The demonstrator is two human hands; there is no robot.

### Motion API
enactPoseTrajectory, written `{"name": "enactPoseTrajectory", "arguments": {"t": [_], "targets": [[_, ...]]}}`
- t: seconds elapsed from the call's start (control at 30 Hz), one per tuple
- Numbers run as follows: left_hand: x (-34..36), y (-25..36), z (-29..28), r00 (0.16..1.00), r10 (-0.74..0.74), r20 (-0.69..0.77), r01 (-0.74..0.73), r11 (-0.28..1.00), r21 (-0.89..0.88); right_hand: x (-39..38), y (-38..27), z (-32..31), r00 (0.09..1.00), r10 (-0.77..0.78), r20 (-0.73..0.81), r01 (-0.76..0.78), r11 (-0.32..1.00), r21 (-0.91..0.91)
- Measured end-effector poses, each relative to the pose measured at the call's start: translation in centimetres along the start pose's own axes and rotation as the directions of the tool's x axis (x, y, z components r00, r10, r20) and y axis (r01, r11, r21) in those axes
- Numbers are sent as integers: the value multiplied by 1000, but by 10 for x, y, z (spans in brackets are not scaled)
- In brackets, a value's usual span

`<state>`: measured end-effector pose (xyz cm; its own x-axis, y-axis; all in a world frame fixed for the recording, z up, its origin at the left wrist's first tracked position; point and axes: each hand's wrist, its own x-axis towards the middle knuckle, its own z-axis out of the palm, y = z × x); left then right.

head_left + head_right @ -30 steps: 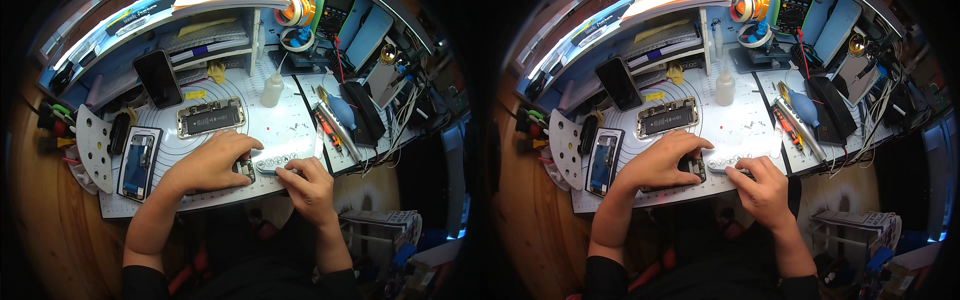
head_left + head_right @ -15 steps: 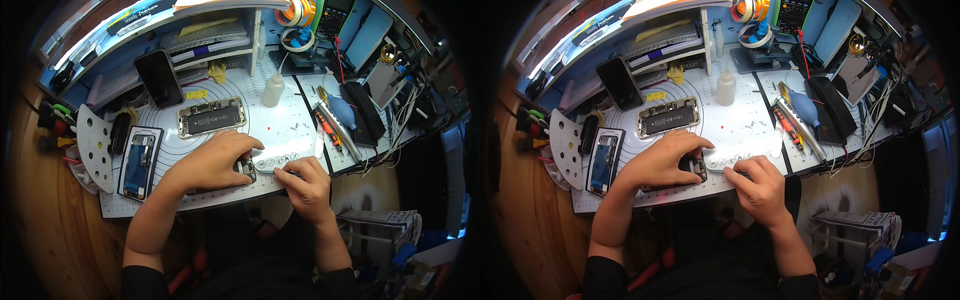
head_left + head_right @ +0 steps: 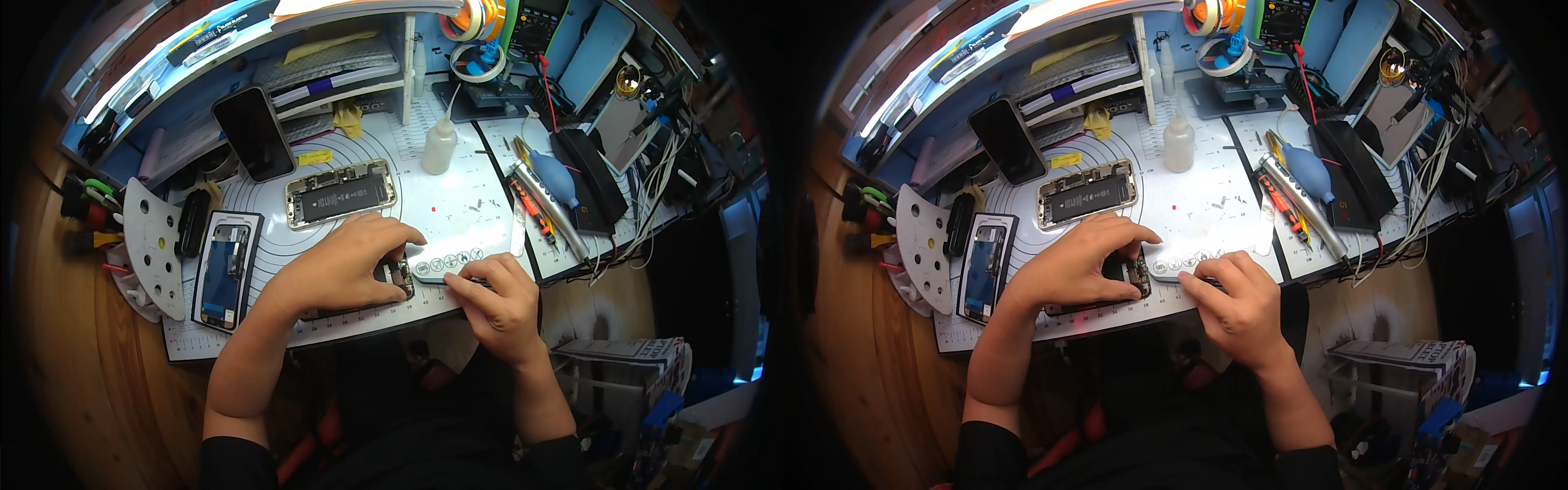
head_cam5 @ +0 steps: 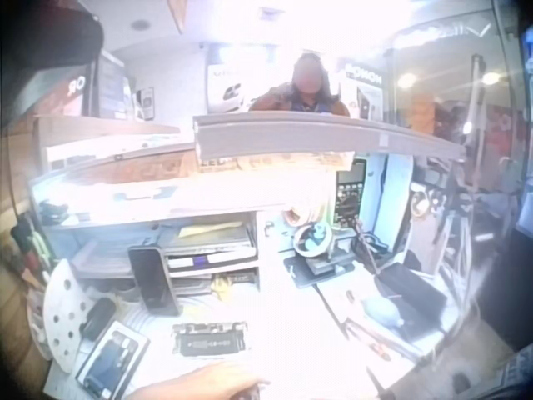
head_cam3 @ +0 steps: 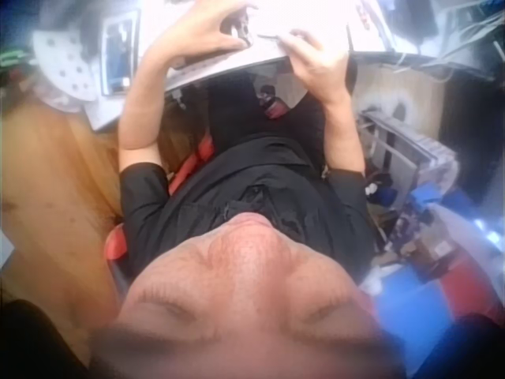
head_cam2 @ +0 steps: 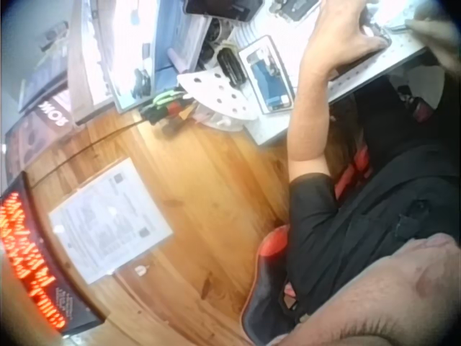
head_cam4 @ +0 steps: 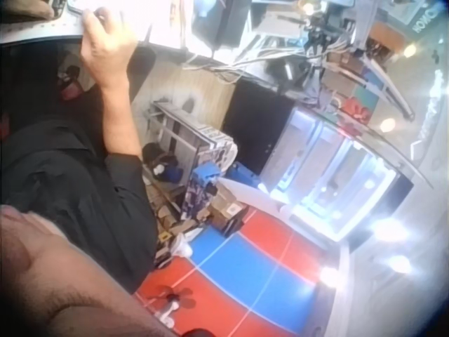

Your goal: The person uses a blue hand-squeezer tool to blow air into the interior of a disassembled mobile phone, then uses a screwdriver and tweezers to remove and handle small components from the internal chassis.

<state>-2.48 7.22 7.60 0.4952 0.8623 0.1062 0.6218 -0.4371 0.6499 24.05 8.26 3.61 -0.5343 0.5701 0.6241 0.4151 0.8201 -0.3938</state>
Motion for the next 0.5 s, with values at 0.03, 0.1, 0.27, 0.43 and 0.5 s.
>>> {"name": "enactPoseTrajectory", "arguments": {"t": [0.03, 0.1, 0.27, 0.43, 0.5], "targets": [[0, 0, 0, 1000, 1, 1, -1, 1000, 4, 1, 0, 1, 1000, -10, -1, 10, 1000, 2], [0, 0, -1, 1000, 2, 3, -2, 1000, 7, 1, 1, 2, 1000, -19, -1, 19, 1000, 4], [0, 0, -1, 1000, -3, 7, 3, 1000, -1, 0, 1, 3, 1000, -12, -26, 11, 1000, -12], [-1, -1, -3, 1000, 0, 8, 0, 1000, -13, 1, 4, -1, 999, 4, -54, -6, 1000, -25], [-1, -1, -3, 1000, -11, 6, 11, 1000, -29, 2, 8, -5, 998, 14, -62, -17, 999, -45]]}}
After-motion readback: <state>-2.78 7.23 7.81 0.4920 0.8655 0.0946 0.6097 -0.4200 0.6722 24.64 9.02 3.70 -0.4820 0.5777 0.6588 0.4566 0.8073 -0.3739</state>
